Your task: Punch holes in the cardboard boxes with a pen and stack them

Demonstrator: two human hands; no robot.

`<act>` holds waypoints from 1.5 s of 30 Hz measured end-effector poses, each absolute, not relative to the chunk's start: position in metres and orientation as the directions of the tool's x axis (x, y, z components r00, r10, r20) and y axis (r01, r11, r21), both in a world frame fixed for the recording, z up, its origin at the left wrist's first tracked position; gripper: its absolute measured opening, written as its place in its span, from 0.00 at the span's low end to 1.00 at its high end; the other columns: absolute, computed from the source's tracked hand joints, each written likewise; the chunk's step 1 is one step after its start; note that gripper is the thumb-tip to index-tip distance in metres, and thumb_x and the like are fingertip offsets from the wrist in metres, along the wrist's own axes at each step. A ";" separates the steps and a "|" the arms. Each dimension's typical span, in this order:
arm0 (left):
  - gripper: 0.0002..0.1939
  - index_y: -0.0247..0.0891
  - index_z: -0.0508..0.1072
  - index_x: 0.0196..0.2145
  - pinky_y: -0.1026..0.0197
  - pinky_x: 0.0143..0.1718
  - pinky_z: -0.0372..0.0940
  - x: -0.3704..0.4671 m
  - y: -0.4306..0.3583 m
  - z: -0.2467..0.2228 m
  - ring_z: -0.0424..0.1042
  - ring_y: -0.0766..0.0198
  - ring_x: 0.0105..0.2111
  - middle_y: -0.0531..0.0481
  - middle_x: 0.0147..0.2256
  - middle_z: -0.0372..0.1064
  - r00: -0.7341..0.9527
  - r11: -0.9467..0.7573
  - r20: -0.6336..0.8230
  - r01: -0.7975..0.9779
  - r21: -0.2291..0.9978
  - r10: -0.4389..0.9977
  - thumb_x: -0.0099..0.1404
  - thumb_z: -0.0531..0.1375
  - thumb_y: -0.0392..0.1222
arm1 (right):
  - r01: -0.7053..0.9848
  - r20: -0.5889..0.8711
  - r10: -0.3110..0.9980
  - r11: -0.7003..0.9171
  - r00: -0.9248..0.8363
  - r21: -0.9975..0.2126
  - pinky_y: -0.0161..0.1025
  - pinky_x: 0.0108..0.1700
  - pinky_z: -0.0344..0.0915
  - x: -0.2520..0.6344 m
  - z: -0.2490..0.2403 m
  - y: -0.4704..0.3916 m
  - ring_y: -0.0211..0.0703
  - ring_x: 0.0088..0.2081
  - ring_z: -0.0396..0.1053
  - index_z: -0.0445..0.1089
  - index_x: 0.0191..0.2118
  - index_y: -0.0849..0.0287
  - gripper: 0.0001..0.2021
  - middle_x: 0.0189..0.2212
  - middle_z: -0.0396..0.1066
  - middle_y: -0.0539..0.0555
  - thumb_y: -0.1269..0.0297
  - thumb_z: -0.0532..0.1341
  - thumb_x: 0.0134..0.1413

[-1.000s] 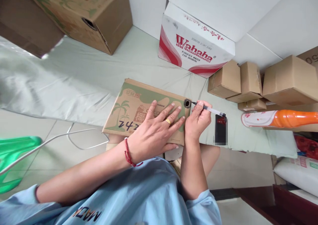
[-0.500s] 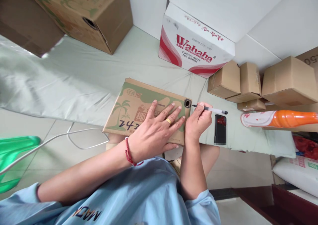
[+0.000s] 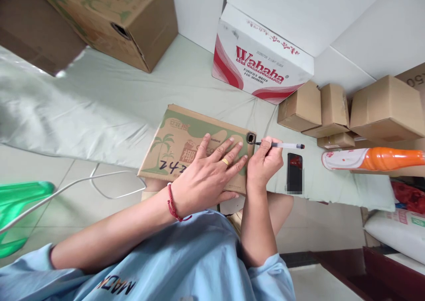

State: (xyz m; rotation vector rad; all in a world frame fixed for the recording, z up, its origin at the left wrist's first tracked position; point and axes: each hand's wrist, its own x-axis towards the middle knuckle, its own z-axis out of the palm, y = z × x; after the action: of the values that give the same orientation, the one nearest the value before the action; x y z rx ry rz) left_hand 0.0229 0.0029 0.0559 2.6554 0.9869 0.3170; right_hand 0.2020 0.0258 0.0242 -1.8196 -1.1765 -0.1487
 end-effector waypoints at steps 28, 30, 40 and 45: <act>0.46 0.36 0.63 0.75 0.12 0.73 0.44 0.023 0.002 0.057 0.51 0.34 0.78 0.33 0.77 0.51 0.742 -0.724 0.110 0.595 0.348 0.662 0.70 0.68 0.63 | 0.704 0.464 0.743 -0.014 0.482 -0.710 0.39 0.34 0.63 0.203 0.021 0.026 0.41 0.25 0.67 0.71 0.39 0.56 0.24 0.23 0.68 0.47 0.40 0.53 0.74; 0.45 0.36 0.63 0.75 0.12 0.73 0.44 0.023 0.002 0.057 0.51 0.34 0.78 0.33 0.77 0.51 0.741 -0.725 0.111 0.596 0.345 0.662 0.70 0.68 0.63 | 0.703 0.465 0.751 0.001 0.469 -0.711 0.38 0.33 0.63 0.203 0.022 0.026 0.40 0.25 0.67 0.71 0.39 0.56 0.24 0.23 0.69 0.47 0.41 0.53 0.74; 0.45 0.36 0.63 0.75 0.13 0.74 0.44 0.022 0.002 0.056 0.52 0.34 0.78 0.32 0.77 0.51 0.742 -0.730 0.123 0.592 0.340 0.659 0.71 0.67 0.63 | 0.715 0.454 0.761 -0.019 0.464 -0.699 0.39 0.35 0.63 0.201 0.024 0.025 0.41 0.26 0.69 0.70 0.39 0.55 0.24 0.24 0.70 0.48 0.40 0.52 0.74; 0.44 0.36 0.63 0.74 0.14 0.74 0.44 0.022 0.002 0.055 0.52 0.34 0.78 0.33 0.77 0.51 0.737 -0.731 0.134 0.597 0.331 0.663 0.71 0.67 0.63 | 0.727 0.446 0.772 -0.030 0.453 -0.686 0.39 0.35 0.64 0.201 0.025 0.025 0.42 0.27 0.69 0.70 0.39 0.55 0.24 0.24 0.69 0.48 0.40 0.51 0.75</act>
State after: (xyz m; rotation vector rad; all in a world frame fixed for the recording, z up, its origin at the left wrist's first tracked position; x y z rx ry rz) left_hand 0.0222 0.0015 0.0551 2.6734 0.9899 0.3545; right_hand 0.2013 0.0249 0.0248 -1.7657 -1.2864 0.0604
